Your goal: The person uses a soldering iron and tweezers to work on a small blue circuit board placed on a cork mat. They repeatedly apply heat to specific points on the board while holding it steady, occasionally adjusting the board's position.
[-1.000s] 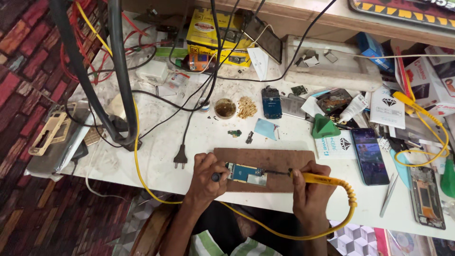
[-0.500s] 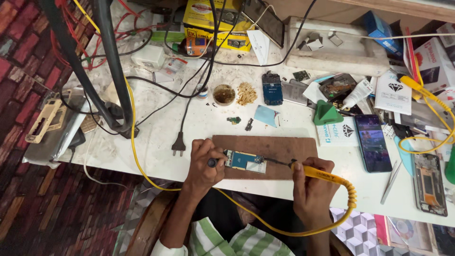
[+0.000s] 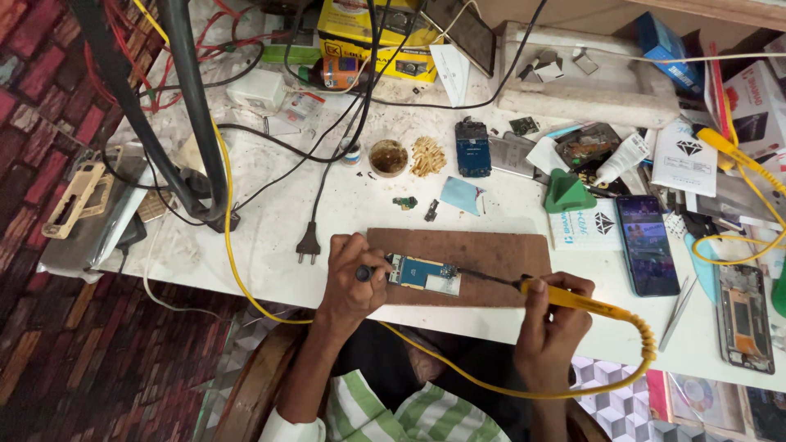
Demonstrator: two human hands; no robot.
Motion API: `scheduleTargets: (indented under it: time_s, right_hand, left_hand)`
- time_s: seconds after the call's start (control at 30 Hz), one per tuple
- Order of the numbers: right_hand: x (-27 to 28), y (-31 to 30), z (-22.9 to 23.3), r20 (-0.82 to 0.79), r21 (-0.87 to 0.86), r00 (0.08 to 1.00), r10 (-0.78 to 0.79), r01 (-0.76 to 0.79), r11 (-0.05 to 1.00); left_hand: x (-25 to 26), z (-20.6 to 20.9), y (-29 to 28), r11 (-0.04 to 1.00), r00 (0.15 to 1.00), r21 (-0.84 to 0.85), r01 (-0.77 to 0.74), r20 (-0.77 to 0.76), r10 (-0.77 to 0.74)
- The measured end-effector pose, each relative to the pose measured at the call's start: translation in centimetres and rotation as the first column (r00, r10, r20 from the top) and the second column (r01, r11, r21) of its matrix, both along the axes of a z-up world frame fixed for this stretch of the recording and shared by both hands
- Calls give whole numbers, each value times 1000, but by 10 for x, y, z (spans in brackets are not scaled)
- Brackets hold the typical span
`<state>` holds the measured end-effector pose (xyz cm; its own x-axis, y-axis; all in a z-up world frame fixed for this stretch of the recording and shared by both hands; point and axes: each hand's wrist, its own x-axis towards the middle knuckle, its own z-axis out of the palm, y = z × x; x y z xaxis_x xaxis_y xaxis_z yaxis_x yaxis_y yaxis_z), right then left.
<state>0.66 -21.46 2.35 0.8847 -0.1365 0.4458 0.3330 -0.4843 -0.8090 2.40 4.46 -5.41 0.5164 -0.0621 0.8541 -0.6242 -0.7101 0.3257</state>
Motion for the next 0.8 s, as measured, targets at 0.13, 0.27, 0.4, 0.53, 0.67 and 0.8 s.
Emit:
scheduleTargets:
  time_s: [0.13,0.27,0.4,0.53,0.67,0.8]
  right_hand:
    - [-5,0,-5,-23,65,992,-125,126,990]
    - [-13,-1,-10,9,88,986,-166,165,982]
    - [-14,-4,-17,14,104,977,-212,210,972]
    - [-10,-4,-29,-8,397,985,-172,161,904]
    - [-9,-7,-37,-124,482,976,-180,217,849]
    - [-5,-12,-42,-132,558,983,-130,182,810]
  left_hand:
    - [1,0,-1,999,990,-10,45,135,-43]
    - [0,-2,-2,1000,999,0,5,48,-5]
    - [1,-1,-3,1000,995,-2,21,99,-21]
    - [-1,2,-2,1000,1000,-4,-10,0,10]
    - [-1,2,-3,1000,1000,-12,-6,28,6]
    - [-3,3,-4,999,1000,-25,-26,-16,26]
